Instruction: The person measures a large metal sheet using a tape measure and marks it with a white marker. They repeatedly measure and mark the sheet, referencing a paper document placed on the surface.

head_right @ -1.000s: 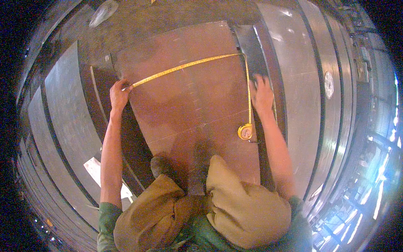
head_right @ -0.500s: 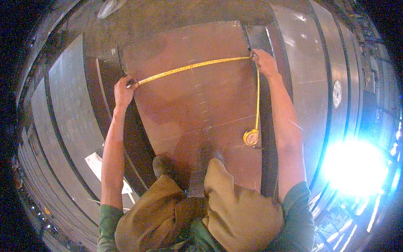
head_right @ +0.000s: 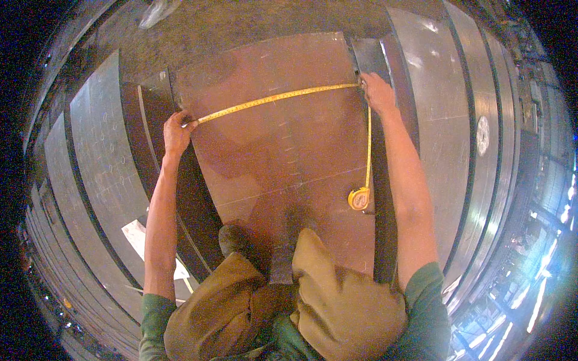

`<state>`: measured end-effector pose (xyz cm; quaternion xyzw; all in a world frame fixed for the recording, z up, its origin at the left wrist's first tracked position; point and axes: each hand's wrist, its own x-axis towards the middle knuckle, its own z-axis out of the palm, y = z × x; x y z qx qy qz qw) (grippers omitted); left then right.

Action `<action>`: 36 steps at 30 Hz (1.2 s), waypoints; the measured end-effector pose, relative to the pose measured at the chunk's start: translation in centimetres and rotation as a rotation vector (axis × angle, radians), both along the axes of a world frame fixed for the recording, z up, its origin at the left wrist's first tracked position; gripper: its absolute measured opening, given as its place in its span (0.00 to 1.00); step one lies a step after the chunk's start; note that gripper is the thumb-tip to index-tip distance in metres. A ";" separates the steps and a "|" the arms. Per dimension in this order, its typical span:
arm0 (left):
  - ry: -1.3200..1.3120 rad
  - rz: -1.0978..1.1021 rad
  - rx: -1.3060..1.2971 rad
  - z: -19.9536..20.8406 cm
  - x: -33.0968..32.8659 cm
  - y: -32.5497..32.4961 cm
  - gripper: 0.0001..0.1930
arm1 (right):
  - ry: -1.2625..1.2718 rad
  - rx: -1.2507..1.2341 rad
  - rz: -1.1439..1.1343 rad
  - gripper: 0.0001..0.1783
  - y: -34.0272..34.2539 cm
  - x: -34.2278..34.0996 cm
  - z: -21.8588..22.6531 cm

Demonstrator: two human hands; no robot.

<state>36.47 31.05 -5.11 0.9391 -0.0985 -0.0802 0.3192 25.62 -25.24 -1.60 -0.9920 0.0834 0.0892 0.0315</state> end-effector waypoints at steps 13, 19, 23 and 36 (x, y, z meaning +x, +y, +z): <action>-0.021 -0.020 0.068 0.4 0.0 0.2 0.11 | -0.306 0.128 -0.132 0.21 4.8 -4.6 2.7; -0.032 -0.019 0.070 0.2 -0.2 0.3 0.11 | -0.182 0.511 -0.264 0.20 9.9 -8.0 2.5; -0.018 -0.018 0.079 -0.3 -0.1 0.6 0.11 | 0.062 0.897 -0.544 0.19 13.2 -8.8 2.1; 0.007 0.051 0.087 -0.5 0.0 0.3 0.11 | 0.298 1.081 -0.557 0.16 17.4 -7.4 3.8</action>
